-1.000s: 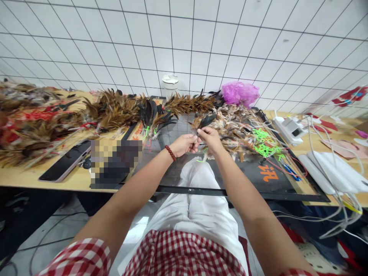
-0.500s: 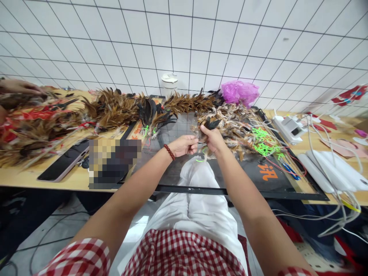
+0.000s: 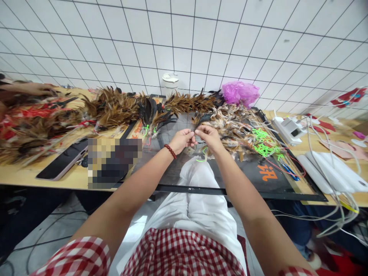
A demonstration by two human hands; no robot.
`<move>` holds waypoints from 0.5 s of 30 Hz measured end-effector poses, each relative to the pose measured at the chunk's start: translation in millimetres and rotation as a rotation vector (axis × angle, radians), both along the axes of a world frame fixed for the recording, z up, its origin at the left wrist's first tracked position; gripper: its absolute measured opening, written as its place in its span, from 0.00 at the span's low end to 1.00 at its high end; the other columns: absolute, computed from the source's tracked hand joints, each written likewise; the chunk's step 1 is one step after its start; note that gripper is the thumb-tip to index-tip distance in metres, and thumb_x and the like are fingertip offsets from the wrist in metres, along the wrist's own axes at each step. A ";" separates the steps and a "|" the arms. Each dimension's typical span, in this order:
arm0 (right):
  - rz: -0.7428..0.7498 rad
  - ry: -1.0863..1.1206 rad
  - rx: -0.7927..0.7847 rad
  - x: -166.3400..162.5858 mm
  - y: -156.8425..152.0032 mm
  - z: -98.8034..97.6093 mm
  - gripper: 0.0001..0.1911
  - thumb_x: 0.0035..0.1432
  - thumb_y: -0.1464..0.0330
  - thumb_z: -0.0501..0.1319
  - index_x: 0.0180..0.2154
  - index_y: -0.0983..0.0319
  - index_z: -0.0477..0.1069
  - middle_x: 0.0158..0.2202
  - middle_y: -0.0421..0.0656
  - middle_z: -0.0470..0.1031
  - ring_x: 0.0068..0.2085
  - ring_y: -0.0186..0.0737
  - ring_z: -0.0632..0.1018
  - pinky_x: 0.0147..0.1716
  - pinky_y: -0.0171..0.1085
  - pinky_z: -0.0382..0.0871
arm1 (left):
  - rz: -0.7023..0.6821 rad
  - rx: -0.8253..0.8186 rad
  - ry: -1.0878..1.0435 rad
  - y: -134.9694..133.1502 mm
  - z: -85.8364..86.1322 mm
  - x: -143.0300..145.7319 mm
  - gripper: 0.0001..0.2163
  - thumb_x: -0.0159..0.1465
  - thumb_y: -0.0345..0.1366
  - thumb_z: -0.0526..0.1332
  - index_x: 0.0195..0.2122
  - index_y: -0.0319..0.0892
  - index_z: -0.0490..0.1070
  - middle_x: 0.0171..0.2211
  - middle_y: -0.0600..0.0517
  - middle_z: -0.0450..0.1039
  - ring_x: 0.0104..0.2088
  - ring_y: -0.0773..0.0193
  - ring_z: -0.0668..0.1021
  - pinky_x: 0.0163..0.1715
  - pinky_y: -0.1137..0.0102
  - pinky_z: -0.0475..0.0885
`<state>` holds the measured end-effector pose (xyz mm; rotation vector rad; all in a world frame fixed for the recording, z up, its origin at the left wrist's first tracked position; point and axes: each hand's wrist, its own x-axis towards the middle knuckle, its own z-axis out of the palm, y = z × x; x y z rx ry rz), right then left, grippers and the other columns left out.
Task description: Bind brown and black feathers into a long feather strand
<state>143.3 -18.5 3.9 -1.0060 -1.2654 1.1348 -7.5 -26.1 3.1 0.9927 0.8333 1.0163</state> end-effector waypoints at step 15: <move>0.315 0.108 -0.161 6.4 -8.2 6.4 0.23 0.39 0.51 0.72 0.24 0.62 0.70 0.23 0.36 0.70 0.24 0.29 0.68 0.26 0.33 0.62 | -0.223 -0.062 -0.102 -5.2 2.7 -2.8 0.12 0.56 0.37 0.69 0.31 0.37 0.68 0.19 0.55 0.71 0.22 0.67 0.78 0.18 0.78 0.67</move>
